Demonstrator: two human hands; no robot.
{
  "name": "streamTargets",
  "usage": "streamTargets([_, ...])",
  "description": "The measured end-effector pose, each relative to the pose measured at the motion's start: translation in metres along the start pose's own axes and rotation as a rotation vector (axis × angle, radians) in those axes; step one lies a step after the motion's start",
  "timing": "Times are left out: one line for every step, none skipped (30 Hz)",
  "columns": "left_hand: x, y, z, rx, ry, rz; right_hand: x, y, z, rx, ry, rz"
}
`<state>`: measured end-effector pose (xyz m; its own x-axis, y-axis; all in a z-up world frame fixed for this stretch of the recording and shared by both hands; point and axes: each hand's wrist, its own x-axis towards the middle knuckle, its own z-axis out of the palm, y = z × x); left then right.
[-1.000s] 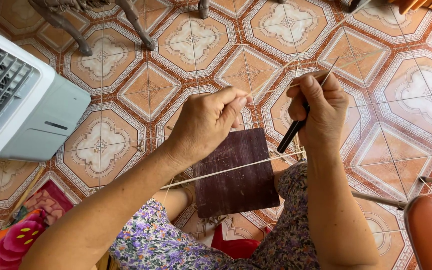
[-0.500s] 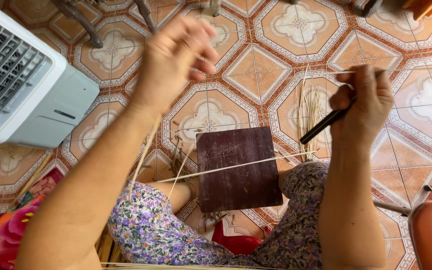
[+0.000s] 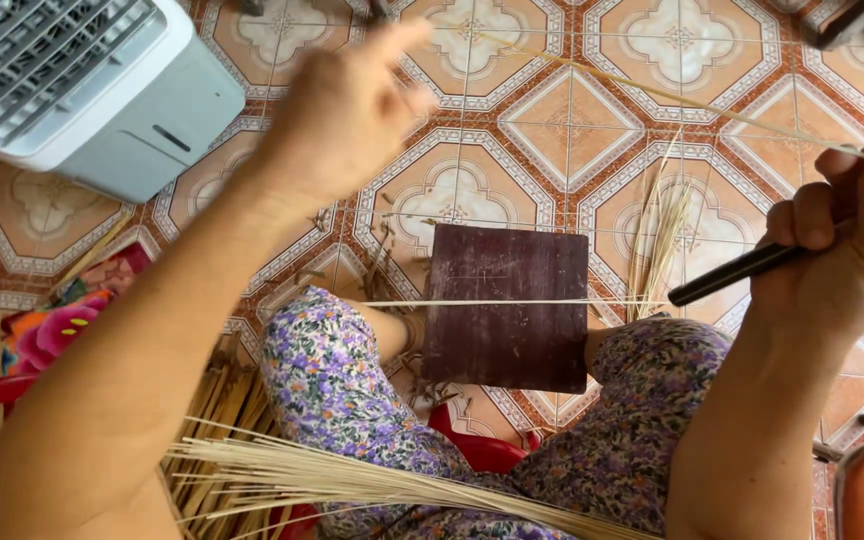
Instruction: Using a knife to split and prepare thin bamboo strips for weaving.
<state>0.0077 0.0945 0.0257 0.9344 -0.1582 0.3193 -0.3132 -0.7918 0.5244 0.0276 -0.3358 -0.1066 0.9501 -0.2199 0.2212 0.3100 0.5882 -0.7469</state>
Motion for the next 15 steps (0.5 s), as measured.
streamTargets([-0.002, 0.006, 0.005, -0.001, 0.005, -0.008, -0.005, -0.004, 0.004, -0.002, -0.007, 0.006])
streamTargets([-0.004, 0.012, 0.011, 0.001, -0.084, -0.046, -0.01, -0.007, 0.007, 0.048, -0.048, 0.058])
streamTargets([-0.006, 0.018, 0.018, 0.002, -0.173, -0.084, -0.016, -0.011, 0.01, 0.098, -0.089, 0.111])
streamTargets([-0.005, 0.006, 0.023, -0.001, -0.172, -0.096, -0.023, -0.013, 0.011, 0.094, -0.093, 0.122])
streamTargets([-0.004, -0.005, 0.029, -0.099, -0.154, -0.095, -0.03, -0.016, 0.012, 0.044, -0.104, 0.132])
streamTargets([-0.001, -0.017, 0.035, -0.194, -0.131, -0.09, -0.036, -0.019, 0.014, -0.006, -0.12, 0.137])
streamTargets([-0.002, -0.017, 0.025, -0.197, -0.124, -0.098, -0.039, -0.023, 0.006, -0.009, -0.128, 0.144])
streamTargets([-0.003, -0.018, 0.015, -0.36, -0.158, -0.145, -0.043, -0.025, -0.002, 0.004, -0.129, 0.202])
streamTargets([-0.003, -0.019, 0.005, -0.524, -0.189, -0.19, -0.047, -0.028, -0.01, 0.017, -0.13, 0.259])
streamTargets([-0.011, -0.019, -0.009, -0.529, -0.188, -0.211, -0.052, -0.032, -0.015, 0.013, -0.131, 0.279])
streamTargets([-0.018, -0.019, -0.024, -0.779, -0.234, -0.285, -0.056, -0.036, -0.02, 0.007, -0.125, 0.308])
streamTargets([-0.028, -0.02, -0.037, -1.032, -0.275, -0.369, -0.062, -0.039, -0.026, -0.001, -0.116, 0.347])
streamTargets([-0.041, -0.022, -0.052, -1.04, -0.268, -0.398, -0.068, -0.042, -0.064, -0.006, -0.115, 0.376])
streamTargets([-0.053, -0.024, -0.069, -1.014, -0.262, -0.352, -0.071, -0.045, -0.101, -0.024, -0.152, 0.398])
streamTargets([-0.066, -0.025, -0.087, -0.988, -0.257, -0.306, -0.074, -0.048, -0.137, -0.042, -0.189, 0.42])
